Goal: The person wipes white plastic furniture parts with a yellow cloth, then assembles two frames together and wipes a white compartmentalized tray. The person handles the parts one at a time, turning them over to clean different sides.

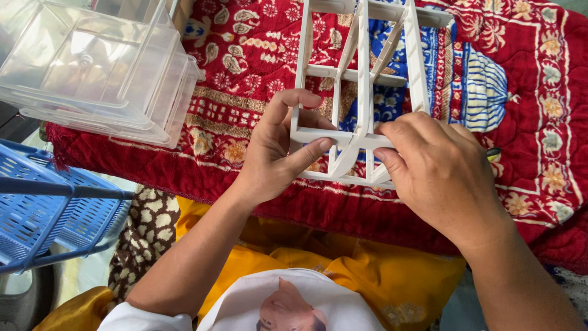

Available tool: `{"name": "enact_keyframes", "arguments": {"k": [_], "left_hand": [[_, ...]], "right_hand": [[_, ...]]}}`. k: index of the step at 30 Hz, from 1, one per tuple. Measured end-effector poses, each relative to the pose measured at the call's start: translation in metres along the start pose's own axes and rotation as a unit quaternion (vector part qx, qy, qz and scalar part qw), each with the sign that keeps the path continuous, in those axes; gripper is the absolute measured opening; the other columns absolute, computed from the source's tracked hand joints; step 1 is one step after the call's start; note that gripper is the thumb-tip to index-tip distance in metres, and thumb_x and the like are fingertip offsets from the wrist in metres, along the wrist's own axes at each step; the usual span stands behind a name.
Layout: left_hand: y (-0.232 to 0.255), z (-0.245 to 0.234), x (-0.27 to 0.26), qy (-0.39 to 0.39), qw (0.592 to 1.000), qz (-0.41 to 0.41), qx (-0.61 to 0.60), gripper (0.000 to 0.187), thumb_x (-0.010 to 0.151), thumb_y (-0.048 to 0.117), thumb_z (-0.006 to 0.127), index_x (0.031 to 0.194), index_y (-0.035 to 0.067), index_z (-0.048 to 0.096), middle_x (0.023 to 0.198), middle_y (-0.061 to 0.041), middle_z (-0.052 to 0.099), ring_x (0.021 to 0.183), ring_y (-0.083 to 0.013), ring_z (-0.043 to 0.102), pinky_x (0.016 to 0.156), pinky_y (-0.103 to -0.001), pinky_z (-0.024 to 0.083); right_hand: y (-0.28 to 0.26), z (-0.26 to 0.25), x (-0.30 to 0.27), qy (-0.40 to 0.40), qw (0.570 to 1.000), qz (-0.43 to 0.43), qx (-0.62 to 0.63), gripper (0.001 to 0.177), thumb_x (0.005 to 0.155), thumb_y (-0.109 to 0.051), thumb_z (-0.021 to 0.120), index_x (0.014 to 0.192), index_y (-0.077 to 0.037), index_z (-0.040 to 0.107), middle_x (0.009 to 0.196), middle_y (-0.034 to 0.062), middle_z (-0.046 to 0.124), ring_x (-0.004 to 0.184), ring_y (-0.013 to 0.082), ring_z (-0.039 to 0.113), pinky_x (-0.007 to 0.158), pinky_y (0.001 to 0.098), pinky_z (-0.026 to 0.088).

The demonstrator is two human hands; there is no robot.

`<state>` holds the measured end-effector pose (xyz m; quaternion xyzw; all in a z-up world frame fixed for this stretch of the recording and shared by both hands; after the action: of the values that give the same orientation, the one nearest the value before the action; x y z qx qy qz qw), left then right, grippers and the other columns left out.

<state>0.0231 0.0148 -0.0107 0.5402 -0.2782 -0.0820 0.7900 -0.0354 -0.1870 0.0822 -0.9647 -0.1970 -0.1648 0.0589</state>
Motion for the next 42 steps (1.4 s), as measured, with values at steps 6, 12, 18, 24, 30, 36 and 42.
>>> {"name": "enact_keyframes", "arguments": {"k": [6, 12, 18, 24, 30, 36, 42], "left_hand": [[-0.008, 0.004, -0.01, 0.004, 1.0, -0.016, 0.017, 0.056, 0.095, -0.007, 0.077, 0.139, 0.01, 0.048, 0.114, -0.006, 0.068, 0.113, -0.0124, 0.069, 0.1, -0.029, 0.059], [-0.012, 0.005, -0.016, 0.006, 0.999, -0.024, 0.032, 0.056, 0.095, -0.007, 0.079, 0.139, 0.01, 0.049, 0.114, -0.005, 0.069, 0.112, -0.0115, 0.068, 0.099, -0.029, 0.059], [-0.013, 0.01, -0.014, 0.003, 1.0, -0.014, -0.006, 0.054, 0.096, -0.007, 0.078, 0.139, 0.01, 0.048, 0.115, -0.005, 0.067, 0.114, -0.0104, 0.067, 0.101, -0.028, 0.059], [-0.011, 0.011, -0.01, -0.003, 0.999, 0.009, 0.046, 0.051, 0.099, -0.008, 0.077, 0.136, 0.009, 0.046, 0.103, -0.002, 0.06, 0.103, -0.0078, 0.065, 0.094, -0.025, 0.056], [-0.011, 0.013, -0.008, -0.005, 0.999, 0.015, 0.042, 0.049, 0.1, -0.009, 0.074, 0.132, 0.008, 0.042, 0.113, -0.002, 0.057, 0.105, -0.0081, 0.065, 0.096, -0.026, 0.057], [-0.011, 0.014, -0.008, -0.001, 0.998, 0.026, 0.064, 0.049, 0.098, -0.009, 0.076, 0.131, 0.007, 0.042, 0.116, -0.003, 0.055, 0.11, -0.0101, 0.065, 0.098, -0.027, 0.058], [-0.012, 0.014, -0.008, -0.001, 0.997, 0.019, 0.068, 0.05, 0.098, -0.009, 0.077, 0.131, 0.007, 0.042, 0.11, -0.003, 0.057, 0.105, -0.0094, 0.065, 0.096, -0.026, 0.057]], "right_hand": [[0.001, 0.005, -0.006, -0.037, 0.997, 0.004, 0.062, 0.019, 0.092, -0.019, 0.076, 0.1, -0.003, 0.071, 0.102, 0.0099, 0.073, 0.075, 0.0278, 0.072, 0.065, 0.0397, 0.056], [-0.001, 0.008, -0.01, -0.042, 0.998, -0.009, 0.038, 0.017, 0.092, -0.021, 0.076, 0.098, -0.005, 0.074, 0.09, 0.0074, 0.073, 0.072, 0.0263, 0.069, 0.065, 0.0415, 0.053], [0.001, 0.008, -0.01, -0.051, 0.998, 0.008, 0.034, 0.018, 0.092, -0.023, 0.077, 0.098, -0.006, 0.076, 0.087, 0.0076, 0.072, 0.069, 0.0258, 0.067, 0.062, 0.0404, 0.053], [0.002, 0.007, -0.008, -0.035, 0.999, 0.005, 0.039, 0.019, 0.093, -0.024, 0.078, 0.096, -0.005, 0.075, 0.085, 0.0083, 0.069, 0.072, 0.0268, 0.068, 0.062, 0.0405, 0.053], [0.003, 0.007, -0.007, -0.031, 0.999, 0.004, 0.042, 0.019, 0.094, -0.023, 0.078, 0.095, -0.004, 0.074, 0.085, 0.0082, 0.068, 0.072, 0.0273, 0.067, 0.061, 0.0405, 0.052], [0.002, 0.007, -0.006, -0.025, 0.999, -0.003, 0.043, 0.019, 0.094, -0.023, 0.078, 0.095, -0.005, 0.073, 0.084, 0.0082, 0.067, 0.072, 0.0275, 0.067, 0.062, 0.0408, 0.052], [0.001, 0.007, -0.005, -0.025, 0.999, -0.003, 0.04, 0.019, 0.093, -0.023, 0.079, 0.094, -0.005, 0.074, 0.084, 0.0081, 0.068, 0.071, 0.0274, 0.067, 0.061, 0.0408, 0.052]]}}
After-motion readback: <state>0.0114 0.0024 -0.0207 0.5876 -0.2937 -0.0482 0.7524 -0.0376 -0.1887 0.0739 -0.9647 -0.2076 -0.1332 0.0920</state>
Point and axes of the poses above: each hand's wrist, its own x-axis towards the middle knuckle, its own z-axis out of the palm, y = z × x, the point moved 3 cm from there along x, towards the middle knuckle
